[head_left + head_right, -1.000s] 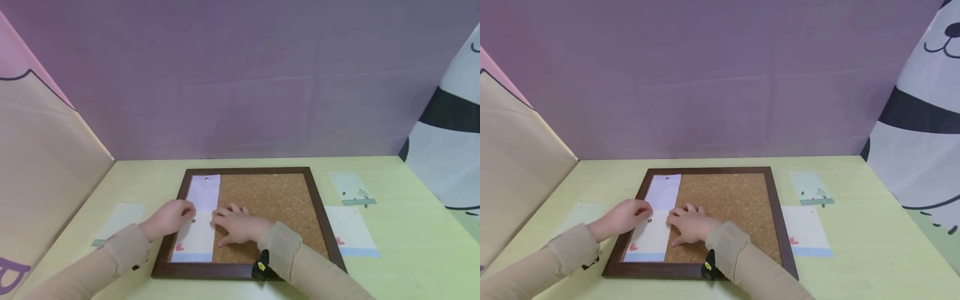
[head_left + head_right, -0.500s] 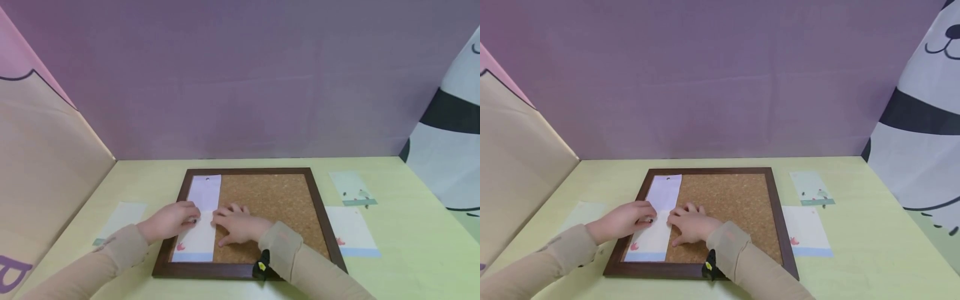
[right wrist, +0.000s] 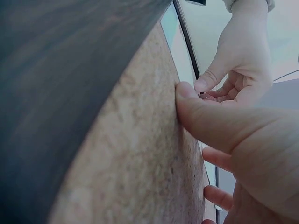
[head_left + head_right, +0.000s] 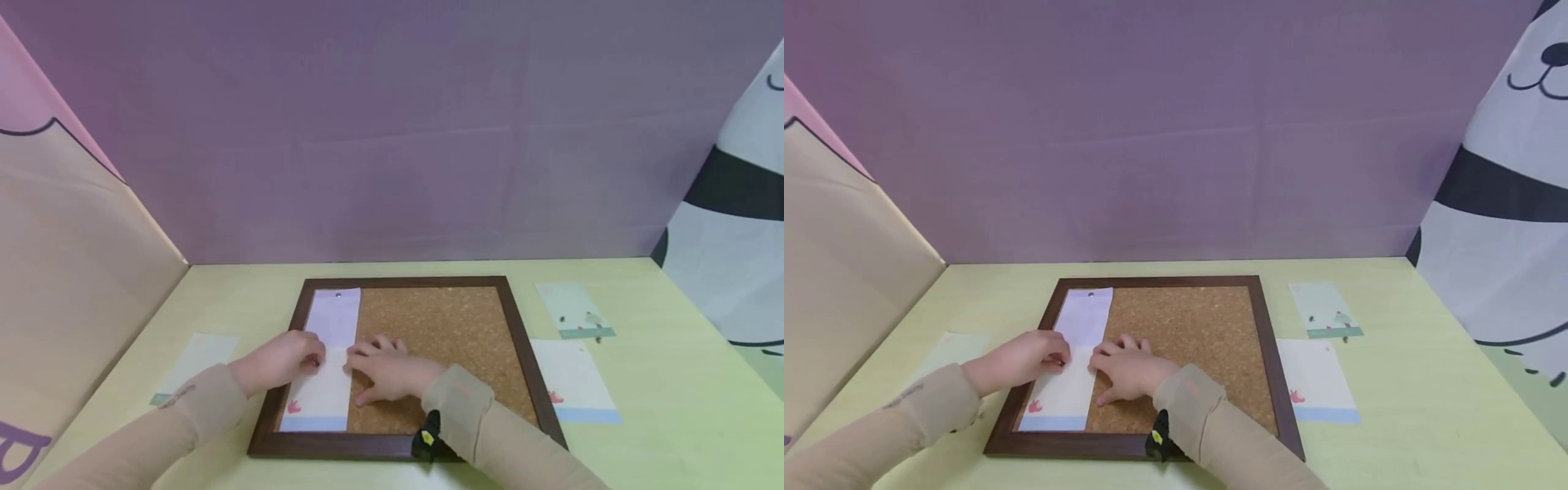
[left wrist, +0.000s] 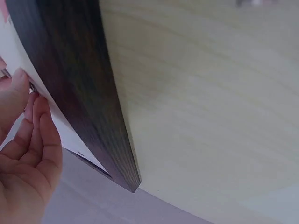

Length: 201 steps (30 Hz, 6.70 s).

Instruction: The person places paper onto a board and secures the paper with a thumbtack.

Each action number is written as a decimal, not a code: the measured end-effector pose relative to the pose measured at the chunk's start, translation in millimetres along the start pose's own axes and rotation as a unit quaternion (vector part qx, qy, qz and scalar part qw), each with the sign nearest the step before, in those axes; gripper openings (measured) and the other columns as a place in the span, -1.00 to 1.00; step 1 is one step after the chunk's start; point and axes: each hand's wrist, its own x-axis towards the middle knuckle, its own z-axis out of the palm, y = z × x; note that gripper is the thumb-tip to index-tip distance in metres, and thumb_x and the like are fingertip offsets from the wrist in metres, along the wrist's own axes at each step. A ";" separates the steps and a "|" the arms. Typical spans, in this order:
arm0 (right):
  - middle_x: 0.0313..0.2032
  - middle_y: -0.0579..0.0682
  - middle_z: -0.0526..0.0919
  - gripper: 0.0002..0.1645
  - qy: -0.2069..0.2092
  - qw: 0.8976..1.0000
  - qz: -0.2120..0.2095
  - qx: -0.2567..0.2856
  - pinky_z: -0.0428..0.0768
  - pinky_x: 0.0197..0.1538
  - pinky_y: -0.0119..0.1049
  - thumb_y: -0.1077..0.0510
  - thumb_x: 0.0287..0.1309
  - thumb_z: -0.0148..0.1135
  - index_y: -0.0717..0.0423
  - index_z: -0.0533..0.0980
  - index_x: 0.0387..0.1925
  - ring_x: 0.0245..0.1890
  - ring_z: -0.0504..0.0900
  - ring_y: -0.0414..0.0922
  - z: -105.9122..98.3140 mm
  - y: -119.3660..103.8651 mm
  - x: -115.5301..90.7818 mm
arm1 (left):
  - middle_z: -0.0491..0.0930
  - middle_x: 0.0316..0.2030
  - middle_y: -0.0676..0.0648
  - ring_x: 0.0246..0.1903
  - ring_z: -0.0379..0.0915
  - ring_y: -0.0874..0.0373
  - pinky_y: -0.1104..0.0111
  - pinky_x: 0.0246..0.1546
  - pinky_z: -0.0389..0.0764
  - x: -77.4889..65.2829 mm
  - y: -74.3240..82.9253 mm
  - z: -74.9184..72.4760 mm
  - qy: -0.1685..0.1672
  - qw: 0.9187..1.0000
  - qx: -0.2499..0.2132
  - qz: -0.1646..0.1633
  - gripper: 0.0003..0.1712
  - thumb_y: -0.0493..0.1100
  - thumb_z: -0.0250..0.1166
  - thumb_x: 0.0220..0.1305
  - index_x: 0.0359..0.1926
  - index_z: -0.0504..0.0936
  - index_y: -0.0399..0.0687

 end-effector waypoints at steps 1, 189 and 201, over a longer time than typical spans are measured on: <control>0.37 -0.21 0.19 -0.37 0.000 1.000 0.000 0.000 0.08 0.33 0.11 -0.19 0.08 0.25 -0.26 0.37 0.20 0.41 0.00 0.03 -0.1 0.0 -0.1 | 0.55 -0.50 0.10 -0.47 0.40 0.29 0.41 -0.35 0.57 1.0 -0.5 -0.1 -0.006 1.000 -0.008 -0.007 -0.85 -0.40 0.37 0.05 -0.46 0.63 -0.07; 0.38 -0.17 0.16 -0.40 0.005 0.999 -0.011 0.050 0.04 0.32 0.12 -0.14 0.11 0.27 -0.23 0.37 0.19 0.40 -0.02 0.03 6.6 7.6 3.3 | 0.49 -0.59 -0.02 -0.57 0.40 0.19 0.43 -0.49 0.46 35.3 -0.3 0.2 -0.037 0.946 -0.153 -0.283 -0.83 -0.33 0.33 0.11 -0.55 0.52 -0.18; 0.38 -0.19 0.15 -0.40 0.005 0.999 -0.011 0.047 0.04 0.32 0.10 -0.16 0.11 0.26 -0.25 0.36 0.19 0.41 -0.03 0.01 7.9 9.0 3.5 | 0.46 -0.65 0.00 -0.60 0.36 0.18 0.44 -0.53 0.39 37.3 3.2 0.7 -0.029 0.952 -0.124 -0.278 -0.77 -0.36 0.34 0.03 -0.62 0.45 -0.15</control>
